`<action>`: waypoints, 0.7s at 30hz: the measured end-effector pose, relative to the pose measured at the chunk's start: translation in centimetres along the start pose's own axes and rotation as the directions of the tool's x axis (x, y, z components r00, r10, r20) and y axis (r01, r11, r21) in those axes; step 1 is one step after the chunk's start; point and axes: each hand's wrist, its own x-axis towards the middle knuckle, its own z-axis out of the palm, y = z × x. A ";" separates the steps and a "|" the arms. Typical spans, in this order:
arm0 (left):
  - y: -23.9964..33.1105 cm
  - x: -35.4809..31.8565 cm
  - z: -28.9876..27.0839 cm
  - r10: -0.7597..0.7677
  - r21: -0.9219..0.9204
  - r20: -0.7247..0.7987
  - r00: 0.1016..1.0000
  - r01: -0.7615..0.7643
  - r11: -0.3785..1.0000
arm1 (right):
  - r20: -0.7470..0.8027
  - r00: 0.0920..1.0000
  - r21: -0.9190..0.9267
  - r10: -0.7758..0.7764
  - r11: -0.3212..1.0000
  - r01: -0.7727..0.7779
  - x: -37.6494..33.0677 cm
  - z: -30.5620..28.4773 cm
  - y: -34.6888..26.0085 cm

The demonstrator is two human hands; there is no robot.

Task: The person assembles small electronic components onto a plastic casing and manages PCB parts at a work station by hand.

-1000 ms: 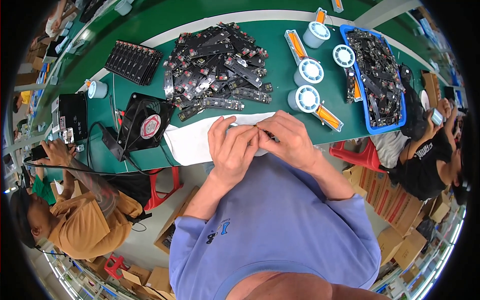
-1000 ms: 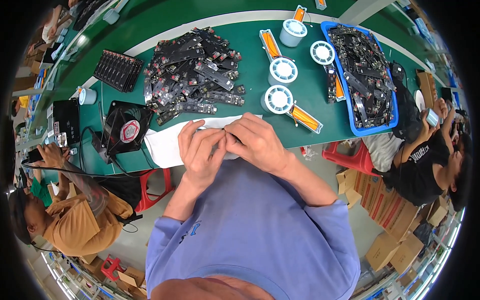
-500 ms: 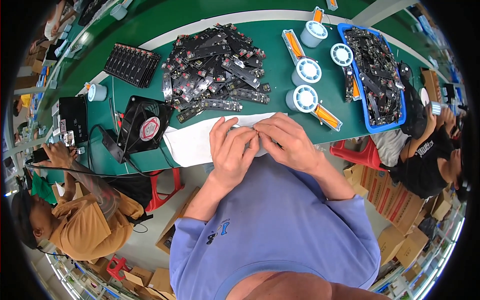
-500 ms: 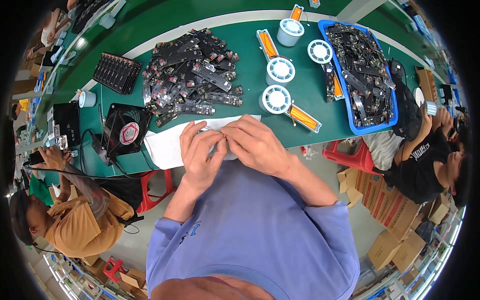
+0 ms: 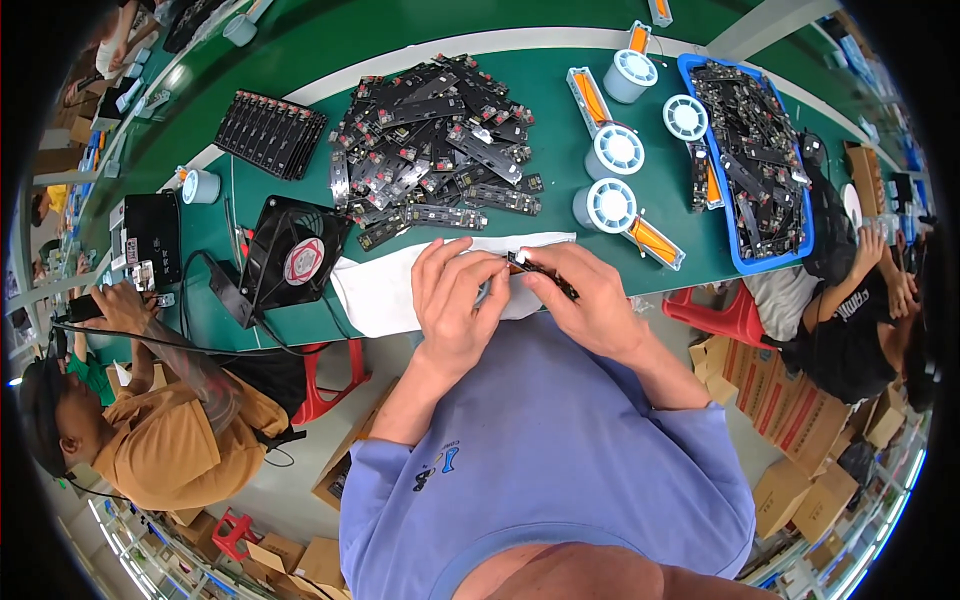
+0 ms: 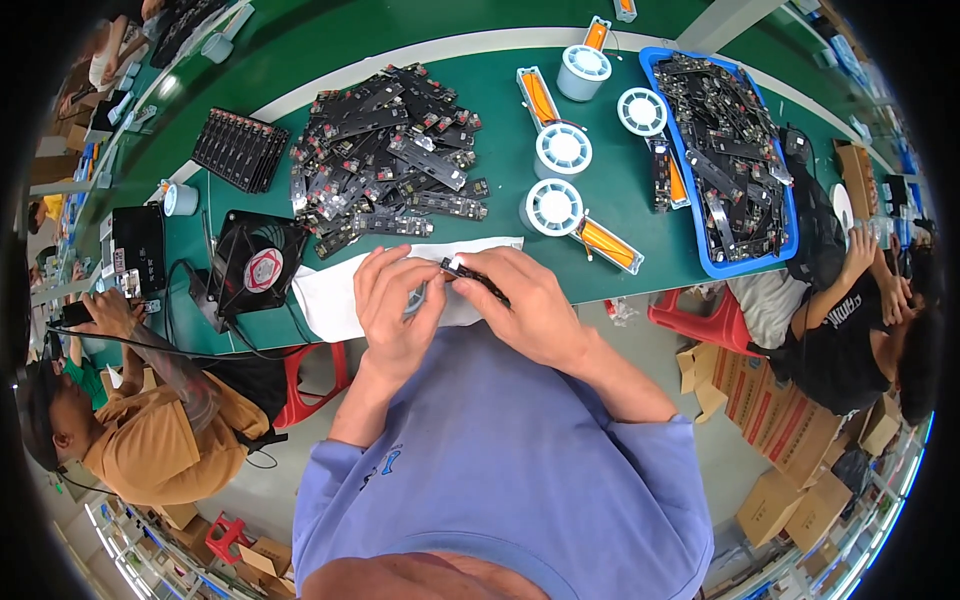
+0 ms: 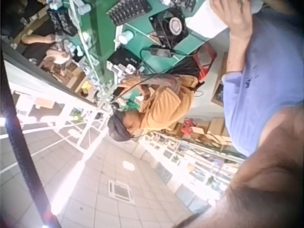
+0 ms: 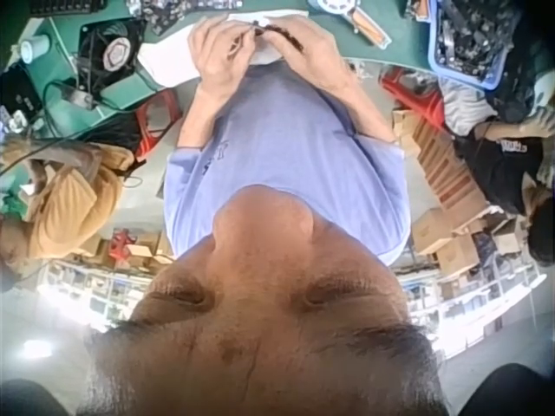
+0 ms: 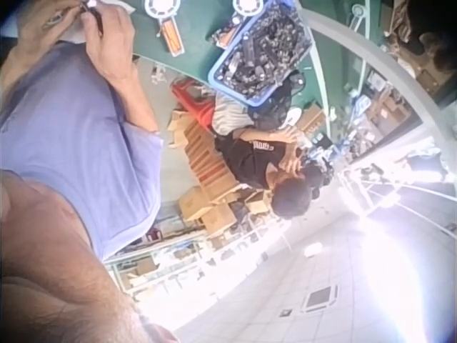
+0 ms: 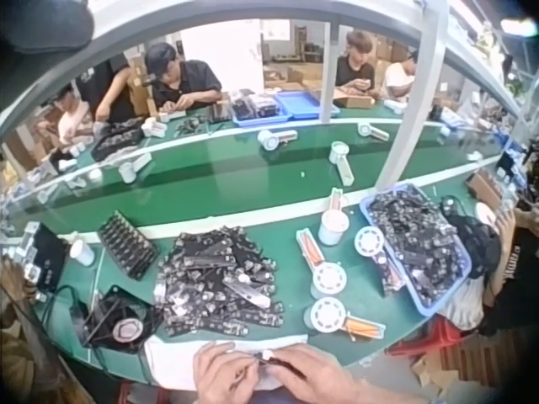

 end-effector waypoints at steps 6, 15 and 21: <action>0.2 0.0 -0.1 0.011 -0.009 0.010 1.000 -0.011 1.000 | 0.149 0.944 0.241 0.294 0.915 -0.323 0.7 -1.2 0.2; 0.1 0.1 -0.5 0.014 0.083 0.020 1.000 -0.016 0.996 | 0.230 0.944 0.204 0.235 0.937 -0.283 1.8 -2.6 -0.9; -0.3 -0.7 -0.8 0.140 0.260 0.098 0.985 -0.161 0.952 | 0.207 0.952 0.030 0.224 0.972 -0.235 0.7 -2.4 -1.0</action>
